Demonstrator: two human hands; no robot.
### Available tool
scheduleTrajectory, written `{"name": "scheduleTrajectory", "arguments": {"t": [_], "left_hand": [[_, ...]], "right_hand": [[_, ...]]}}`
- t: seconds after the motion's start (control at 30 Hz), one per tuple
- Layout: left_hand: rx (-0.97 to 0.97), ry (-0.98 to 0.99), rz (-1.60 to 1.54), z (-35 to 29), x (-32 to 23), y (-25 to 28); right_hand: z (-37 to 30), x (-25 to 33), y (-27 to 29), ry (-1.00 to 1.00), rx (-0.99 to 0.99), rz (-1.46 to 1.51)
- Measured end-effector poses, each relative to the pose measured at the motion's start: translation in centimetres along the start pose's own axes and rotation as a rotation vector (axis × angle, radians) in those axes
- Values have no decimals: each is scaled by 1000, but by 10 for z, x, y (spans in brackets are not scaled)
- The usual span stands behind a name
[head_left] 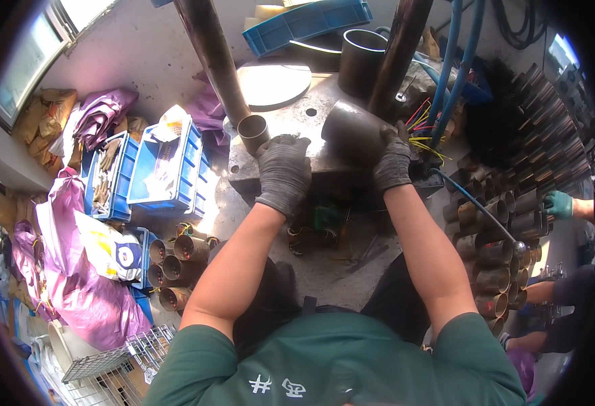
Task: The person places a metal cylinder into a press machine, inserts a component into the cylinder, and operates a lever to press the parts together before setting the finished unit aside.
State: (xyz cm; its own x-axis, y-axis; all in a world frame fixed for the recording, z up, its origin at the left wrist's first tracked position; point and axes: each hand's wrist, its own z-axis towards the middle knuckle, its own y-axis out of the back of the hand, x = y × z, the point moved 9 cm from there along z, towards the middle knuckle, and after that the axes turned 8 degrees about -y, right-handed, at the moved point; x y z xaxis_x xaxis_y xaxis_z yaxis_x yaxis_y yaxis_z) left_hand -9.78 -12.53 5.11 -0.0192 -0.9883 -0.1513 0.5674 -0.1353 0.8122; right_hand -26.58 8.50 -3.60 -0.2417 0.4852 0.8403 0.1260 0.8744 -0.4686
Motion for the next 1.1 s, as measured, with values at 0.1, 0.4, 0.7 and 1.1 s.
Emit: {"name": "scheduleTrajectory", "arguments": {"t": [0.1,0.4,0.7,1.1], "left_hand": [[-254,-108,-176,1,-39,10],[-292,-223,-393,43,-128,-45],[-478,-133,-392,48,-122,-44],[-715,345,-1035,60,10,-25]], "right_hand": [[6,-12,-2,-202,121,262],[-32,43,81,-426,-6,152],[15,35,154,-414,-164,123],[-32,96,47,665,105,-501]]}}
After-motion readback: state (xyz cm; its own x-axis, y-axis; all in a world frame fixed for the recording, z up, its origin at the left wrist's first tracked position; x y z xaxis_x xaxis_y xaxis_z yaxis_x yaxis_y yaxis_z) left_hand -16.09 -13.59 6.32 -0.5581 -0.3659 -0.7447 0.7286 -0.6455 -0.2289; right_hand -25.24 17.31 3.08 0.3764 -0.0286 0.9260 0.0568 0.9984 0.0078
